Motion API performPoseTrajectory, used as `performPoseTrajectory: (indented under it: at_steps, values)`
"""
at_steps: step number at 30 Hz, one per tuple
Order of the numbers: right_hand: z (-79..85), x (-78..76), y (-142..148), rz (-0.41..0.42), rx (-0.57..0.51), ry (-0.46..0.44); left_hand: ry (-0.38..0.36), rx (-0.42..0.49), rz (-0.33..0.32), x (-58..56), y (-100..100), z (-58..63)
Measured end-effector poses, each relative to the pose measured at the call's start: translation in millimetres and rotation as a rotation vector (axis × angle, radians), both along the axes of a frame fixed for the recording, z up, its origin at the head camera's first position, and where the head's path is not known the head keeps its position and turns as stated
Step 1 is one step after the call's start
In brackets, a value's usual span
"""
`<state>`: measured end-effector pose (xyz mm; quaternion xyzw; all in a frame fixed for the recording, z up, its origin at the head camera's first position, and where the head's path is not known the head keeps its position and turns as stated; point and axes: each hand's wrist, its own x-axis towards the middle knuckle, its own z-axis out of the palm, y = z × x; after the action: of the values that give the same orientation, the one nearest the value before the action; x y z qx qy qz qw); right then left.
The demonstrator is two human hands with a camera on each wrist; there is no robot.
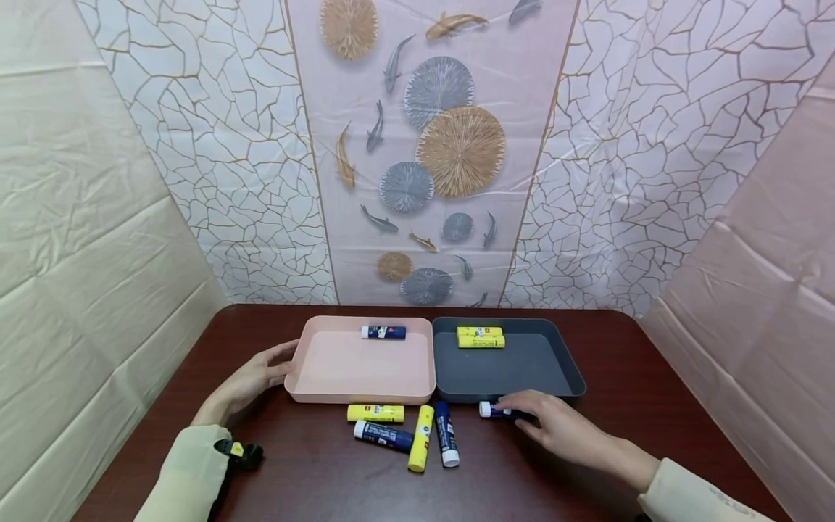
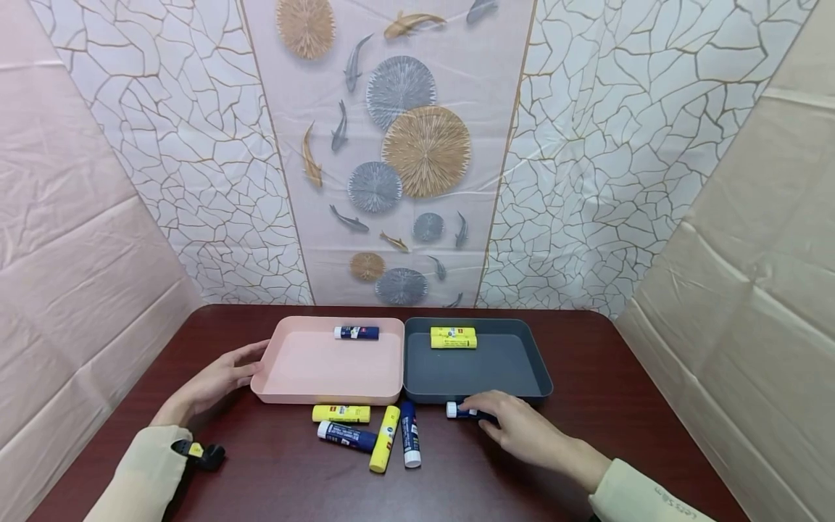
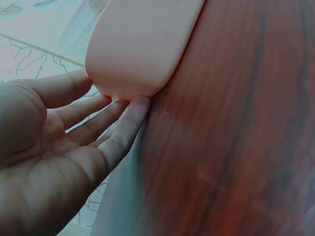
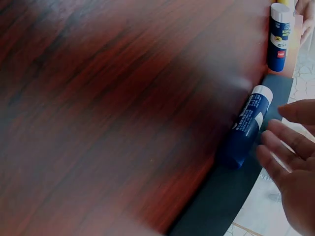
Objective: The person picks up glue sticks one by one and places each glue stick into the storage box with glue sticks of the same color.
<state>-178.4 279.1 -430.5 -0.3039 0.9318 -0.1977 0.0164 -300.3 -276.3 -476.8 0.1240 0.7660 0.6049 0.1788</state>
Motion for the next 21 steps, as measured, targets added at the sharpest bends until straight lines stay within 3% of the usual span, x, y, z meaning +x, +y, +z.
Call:
performPoseTrajectory:
  at_steps: [4, 12, 21]
  values:
    - [-1.5, 2.0, -1.2, 0.004, 0.053, 0.029, -0.001, 0.000, 0.000, 0.0, 0.3, 0.1]
    - [-3.6, 1.0, -2.7, 0.047, 0.016, 0.015, 0.005, 0.002, -0.002, -0.1, -0.4, -1.7]
    - [-7.3, -0.6, -2.6, 0.079, 0.050, 0.049, 0.013, 0.008, -0.007, -2.3, -1.1, -3.4]
